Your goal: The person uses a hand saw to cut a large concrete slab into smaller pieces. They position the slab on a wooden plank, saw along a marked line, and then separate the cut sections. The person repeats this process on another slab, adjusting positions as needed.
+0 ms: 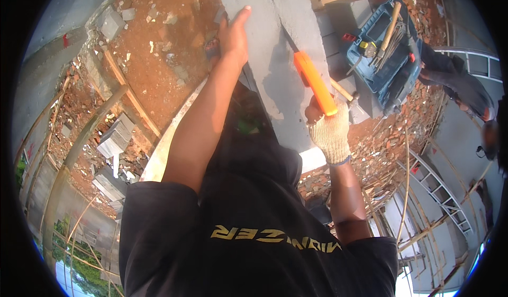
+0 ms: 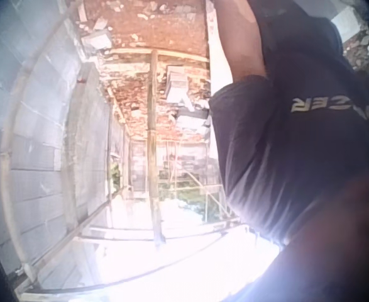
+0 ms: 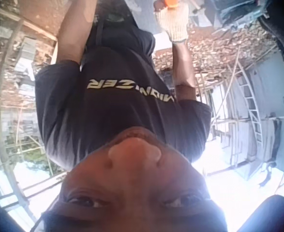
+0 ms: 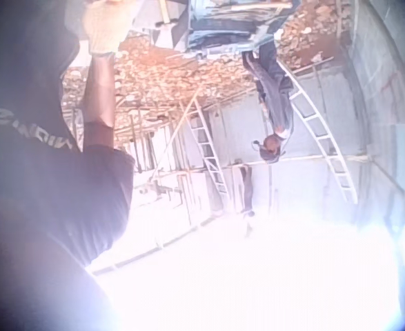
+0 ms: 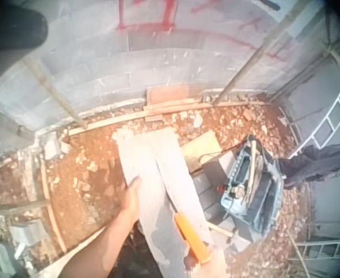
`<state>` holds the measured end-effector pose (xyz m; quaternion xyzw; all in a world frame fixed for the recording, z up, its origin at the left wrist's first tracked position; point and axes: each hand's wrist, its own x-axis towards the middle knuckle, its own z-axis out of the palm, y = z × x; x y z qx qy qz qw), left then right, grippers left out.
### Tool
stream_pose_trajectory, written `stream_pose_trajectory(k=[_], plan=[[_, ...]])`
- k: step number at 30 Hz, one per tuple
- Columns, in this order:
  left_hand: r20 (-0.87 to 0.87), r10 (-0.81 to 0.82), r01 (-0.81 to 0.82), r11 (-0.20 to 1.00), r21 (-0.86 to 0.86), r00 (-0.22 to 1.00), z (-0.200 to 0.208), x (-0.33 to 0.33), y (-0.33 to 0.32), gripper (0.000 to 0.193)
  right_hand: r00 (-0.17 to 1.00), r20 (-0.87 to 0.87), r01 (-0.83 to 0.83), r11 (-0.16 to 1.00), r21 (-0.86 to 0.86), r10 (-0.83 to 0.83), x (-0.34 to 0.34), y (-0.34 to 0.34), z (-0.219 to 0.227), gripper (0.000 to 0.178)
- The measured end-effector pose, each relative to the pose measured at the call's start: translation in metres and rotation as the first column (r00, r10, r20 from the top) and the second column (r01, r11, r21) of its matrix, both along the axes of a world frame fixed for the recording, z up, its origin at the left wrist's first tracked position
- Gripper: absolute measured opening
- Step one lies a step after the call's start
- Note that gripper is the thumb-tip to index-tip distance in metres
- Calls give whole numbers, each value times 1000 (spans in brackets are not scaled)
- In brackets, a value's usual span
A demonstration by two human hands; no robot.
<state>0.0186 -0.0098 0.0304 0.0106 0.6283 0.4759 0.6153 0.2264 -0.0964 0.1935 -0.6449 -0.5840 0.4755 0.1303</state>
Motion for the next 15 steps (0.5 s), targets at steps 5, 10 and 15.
stream_pose_trajectory(k=[5, 10, 15], plan=[[-8, -36, 36, 999, 1, 999, 0, 0, 4, 96, 994, 107, 4, 989, 148, -20, -2, 10, -76, 16], [-89, -6, 3, 999, -39, 996, 8, -4, 4, 98, 996, -6, 94, 995, -43, -94, 16, -18, 0, 23], [5, 30, -30, 999, 35, 1000, -31, -5, 9, 99, 996, 82, 19, 1000, -6, -19, -3, 18, -47, 27]])
